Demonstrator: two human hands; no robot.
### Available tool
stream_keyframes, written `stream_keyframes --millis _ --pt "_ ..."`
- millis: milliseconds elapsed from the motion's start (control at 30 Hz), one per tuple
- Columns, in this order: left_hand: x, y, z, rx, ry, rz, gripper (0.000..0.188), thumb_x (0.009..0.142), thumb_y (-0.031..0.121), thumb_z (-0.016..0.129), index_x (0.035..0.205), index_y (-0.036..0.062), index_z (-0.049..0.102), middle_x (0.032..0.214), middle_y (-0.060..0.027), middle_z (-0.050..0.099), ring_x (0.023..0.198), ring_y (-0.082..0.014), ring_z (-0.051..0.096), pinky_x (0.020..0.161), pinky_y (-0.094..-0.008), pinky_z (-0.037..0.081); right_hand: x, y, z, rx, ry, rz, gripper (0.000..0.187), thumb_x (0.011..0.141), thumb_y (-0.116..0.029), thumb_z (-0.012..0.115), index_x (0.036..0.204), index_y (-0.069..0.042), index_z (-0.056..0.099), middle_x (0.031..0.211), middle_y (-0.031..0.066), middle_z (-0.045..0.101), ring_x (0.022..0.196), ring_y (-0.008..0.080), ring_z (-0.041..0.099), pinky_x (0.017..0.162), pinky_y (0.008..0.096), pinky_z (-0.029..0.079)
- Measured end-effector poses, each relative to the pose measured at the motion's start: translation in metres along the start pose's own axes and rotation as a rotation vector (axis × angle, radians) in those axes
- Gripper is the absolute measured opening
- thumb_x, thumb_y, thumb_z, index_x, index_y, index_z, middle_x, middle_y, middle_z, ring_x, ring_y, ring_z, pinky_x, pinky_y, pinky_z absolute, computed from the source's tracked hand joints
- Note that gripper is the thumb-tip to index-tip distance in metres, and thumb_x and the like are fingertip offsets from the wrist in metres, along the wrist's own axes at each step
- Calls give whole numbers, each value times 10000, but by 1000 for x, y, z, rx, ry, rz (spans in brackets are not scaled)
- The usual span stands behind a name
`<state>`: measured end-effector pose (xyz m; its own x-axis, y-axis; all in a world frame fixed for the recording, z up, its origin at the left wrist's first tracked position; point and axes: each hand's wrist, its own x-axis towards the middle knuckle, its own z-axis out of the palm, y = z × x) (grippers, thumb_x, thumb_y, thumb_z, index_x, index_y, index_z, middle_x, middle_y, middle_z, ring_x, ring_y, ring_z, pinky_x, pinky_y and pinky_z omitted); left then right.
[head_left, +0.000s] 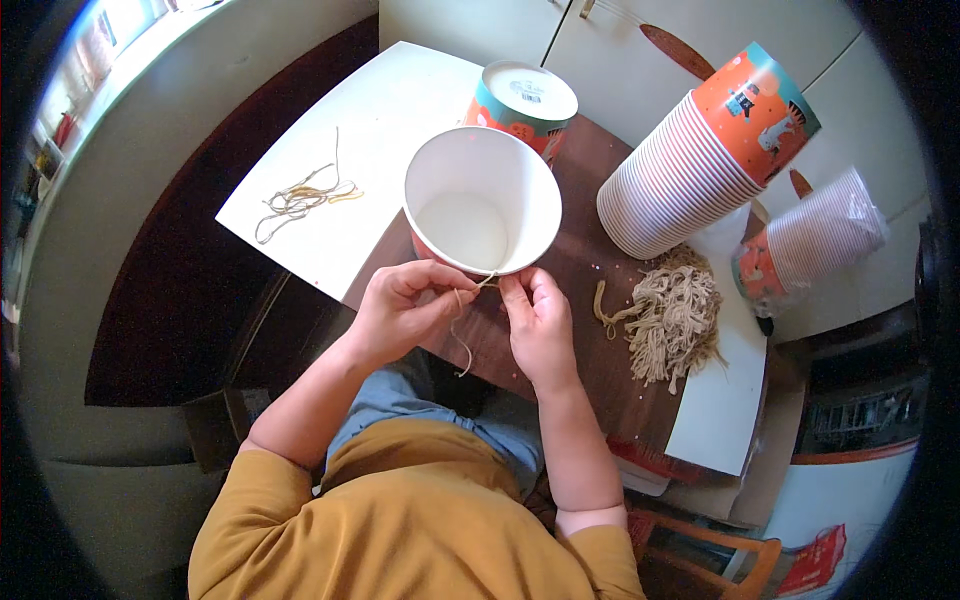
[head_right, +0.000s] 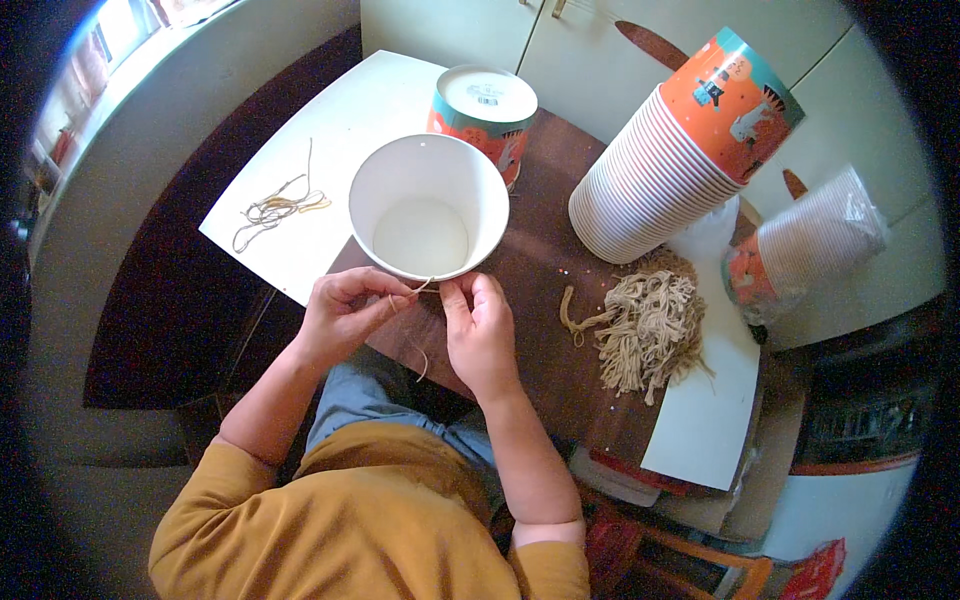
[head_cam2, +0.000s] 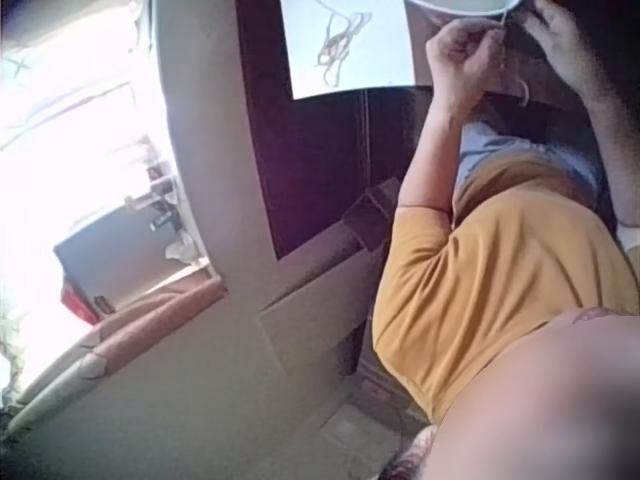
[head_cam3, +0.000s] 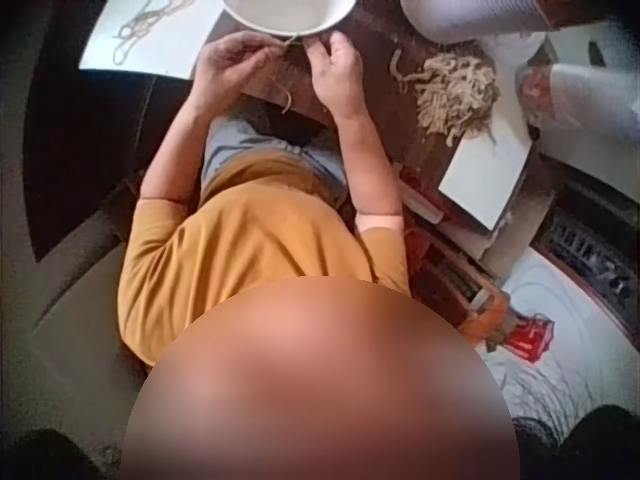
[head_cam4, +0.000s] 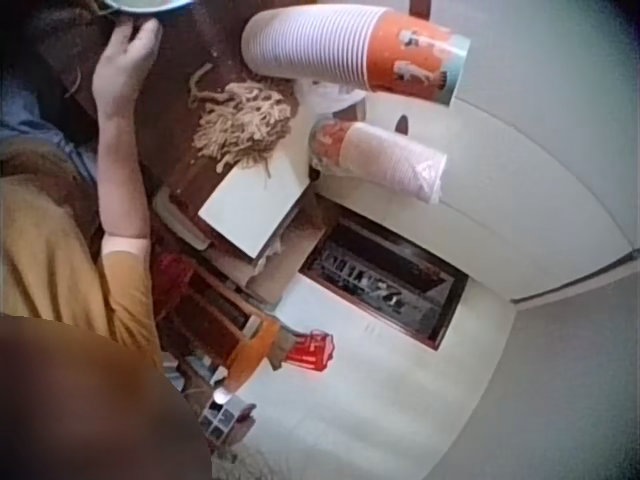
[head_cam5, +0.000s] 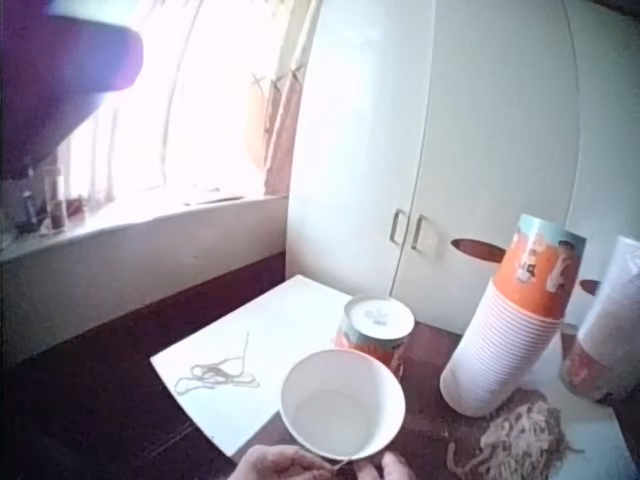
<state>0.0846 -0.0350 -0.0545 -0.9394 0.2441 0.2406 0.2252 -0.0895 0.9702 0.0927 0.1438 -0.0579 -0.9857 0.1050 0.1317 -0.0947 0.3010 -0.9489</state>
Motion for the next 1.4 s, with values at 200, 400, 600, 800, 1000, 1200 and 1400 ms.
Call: stream_keyframes --millis 200,400,600,800,1000,1200,1400 --pt "-1 -6 -1 23 2 74 97 857 31 656 946 -1 679 868 -47 693 799 -85 618 716 -234 501 -3 -8 -5 -159 118 -238 132 908 -111 610 937 16 590 930 146 582 801 260 595 749 363 482" --pt "1 3 -5 184 -67 355 136 796 -4 694 928 25 682 900 -95 670 837 -189 643 742 -288 514 -7 -21 -6 -479 172 -714 284 749 -79 703 1021 -85 622 1027 92 571 954 277 555 855 406 413" --pt "0 18 -4 233 -46 404 144 769 -21 710 903 28 687 866 -88 635 833 -209 638 744 -307 520 0 -22 2 -512 147 -905 229 750 -76 690 968 -118 633 1037 66 580 960 258 560 854 407 406" --pt "-1 24 -2 189 -56 395 125 774 -23 701 888 25 686 852 -91 645 801 -204 651 717 -309 526 -1 -19 0 -526 175 -924 193 763 -120 693 946 -121 631 1010 47 600 933 236 575 851 397 405" --pt "0 21 0 138 -60 378 123 778 -14 701 893 28 687 835 -93 657 777 -203 666 701 -302 530 -6 -24 2 -480 177 -913 194 768 -137 695 948 -118 625 1030 41 615 929 223 590 854 393 404" --pt "-7 22 1 152 -59 385 111 779 3 718 884 32 698 819 -85 652 790 -202 662 700 -296 522 -9 -23 4 -462 171 -895 190 763 -129 698 937 -124 621 1028 38 623 936 229 596 876 421 400" --pt "-14 29 3 16 -128 420 77 792 29 730 866 20 709 797 -81 647 739 -174 630 657 -286 504 -3 -15 2 -523 222 -883 194 736 -100 707 906 -130 621 1001 28 630 941 229 603 938 456 383"
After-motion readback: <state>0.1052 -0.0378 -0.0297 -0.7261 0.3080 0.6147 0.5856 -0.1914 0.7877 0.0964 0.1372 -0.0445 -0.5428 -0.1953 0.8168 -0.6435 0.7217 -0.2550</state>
